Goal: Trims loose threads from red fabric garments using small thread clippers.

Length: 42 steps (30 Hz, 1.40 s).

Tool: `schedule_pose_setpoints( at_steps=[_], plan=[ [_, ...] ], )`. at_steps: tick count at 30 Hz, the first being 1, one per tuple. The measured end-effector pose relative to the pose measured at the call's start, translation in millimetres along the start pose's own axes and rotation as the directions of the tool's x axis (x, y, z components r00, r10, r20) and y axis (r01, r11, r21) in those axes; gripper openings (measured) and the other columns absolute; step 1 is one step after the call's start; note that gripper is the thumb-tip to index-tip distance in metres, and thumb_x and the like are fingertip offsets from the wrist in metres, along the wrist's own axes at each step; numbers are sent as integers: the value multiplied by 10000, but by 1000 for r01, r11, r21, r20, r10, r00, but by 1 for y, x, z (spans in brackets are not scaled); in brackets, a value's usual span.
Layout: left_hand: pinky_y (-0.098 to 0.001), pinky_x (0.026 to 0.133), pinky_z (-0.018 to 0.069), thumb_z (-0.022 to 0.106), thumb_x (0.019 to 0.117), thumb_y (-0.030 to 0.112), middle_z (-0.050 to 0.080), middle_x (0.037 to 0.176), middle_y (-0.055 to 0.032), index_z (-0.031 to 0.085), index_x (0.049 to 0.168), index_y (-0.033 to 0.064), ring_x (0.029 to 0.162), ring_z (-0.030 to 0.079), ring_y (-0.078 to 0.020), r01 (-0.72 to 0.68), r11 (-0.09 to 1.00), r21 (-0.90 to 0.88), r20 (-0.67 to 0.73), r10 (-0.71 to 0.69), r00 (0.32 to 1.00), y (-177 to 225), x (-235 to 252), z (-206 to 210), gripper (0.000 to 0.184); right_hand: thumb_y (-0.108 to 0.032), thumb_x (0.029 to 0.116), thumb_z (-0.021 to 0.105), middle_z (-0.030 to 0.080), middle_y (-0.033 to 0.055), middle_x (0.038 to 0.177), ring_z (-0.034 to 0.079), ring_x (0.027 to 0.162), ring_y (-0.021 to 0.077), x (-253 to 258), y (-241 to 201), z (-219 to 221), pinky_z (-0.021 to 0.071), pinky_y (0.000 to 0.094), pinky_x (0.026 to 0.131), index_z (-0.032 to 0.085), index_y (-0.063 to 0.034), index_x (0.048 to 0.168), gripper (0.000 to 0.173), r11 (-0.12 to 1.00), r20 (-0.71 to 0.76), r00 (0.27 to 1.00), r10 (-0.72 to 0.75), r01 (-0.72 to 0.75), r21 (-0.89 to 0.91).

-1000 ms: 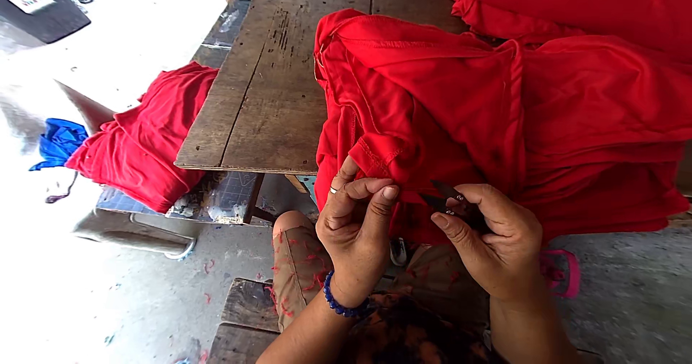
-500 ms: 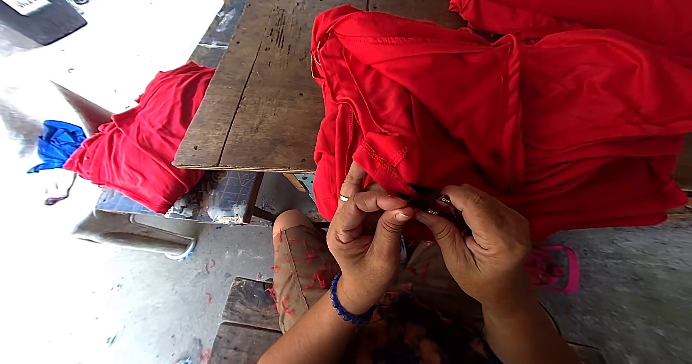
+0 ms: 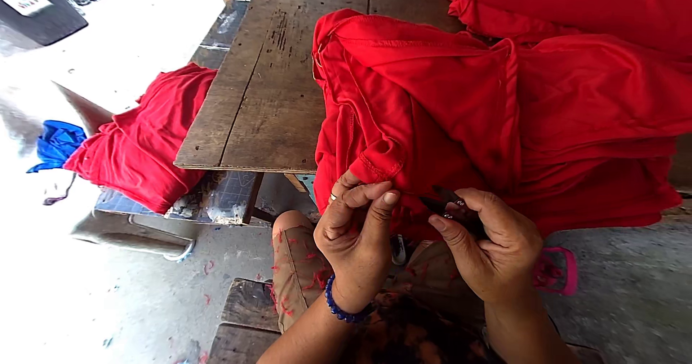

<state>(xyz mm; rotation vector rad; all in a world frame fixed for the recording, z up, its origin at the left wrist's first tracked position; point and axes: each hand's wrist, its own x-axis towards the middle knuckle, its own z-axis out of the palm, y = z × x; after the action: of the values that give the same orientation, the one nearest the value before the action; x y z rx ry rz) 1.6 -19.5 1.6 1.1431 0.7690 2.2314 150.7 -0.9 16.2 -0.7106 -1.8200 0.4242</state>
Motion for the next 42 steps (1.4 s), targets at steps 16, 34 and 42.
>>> schedule_pose_setpoints(
  at_steps=[16, 34, 42],
  plan=[
    [-255, 791, 617, 626, 1024, 149, 697, 1090, 31, 678, 1090, 184, 965, 697, -72, -25, 996, -83, 59, 30, 998, 3, -7, 0, 91, -211, 1032, 622, 592, 60, 722, 571, 693, 71, 9, -13, 10, 452, 180, 639, 669, 10, 927, 249, 947, -20, 992, -126, 114, -299],
    [-247, 835, 602, 497, 1088, 242, 679, 1174, 65, 550, 1219, 295, 1003, 693, -62, -28, 988, -154, 91, 42, 995, 6, -13, -4, 151, -210, 1043, 604, 606, 52, 736, 572, 696, 43, 17, -16, 14, 451, 159, 638, 682, 23, 954, 261, 966, 24, 995, -100, 103, -238],
    [-261, 845, 612, 710, 935, -4, 747, 1087, 11, 762, 1160, 104, 980, 712, -87, -154, 968, 196, 24, 153, 988, 5, 4, -12, 255, -155, 835, 834, 541, 65, 1055, 547, 907, 9, 7, 13, 7, 470, 89, 790, 707, -2, 1085, 320, 978, -78, 988, -137, 122, -170]
  ],
)
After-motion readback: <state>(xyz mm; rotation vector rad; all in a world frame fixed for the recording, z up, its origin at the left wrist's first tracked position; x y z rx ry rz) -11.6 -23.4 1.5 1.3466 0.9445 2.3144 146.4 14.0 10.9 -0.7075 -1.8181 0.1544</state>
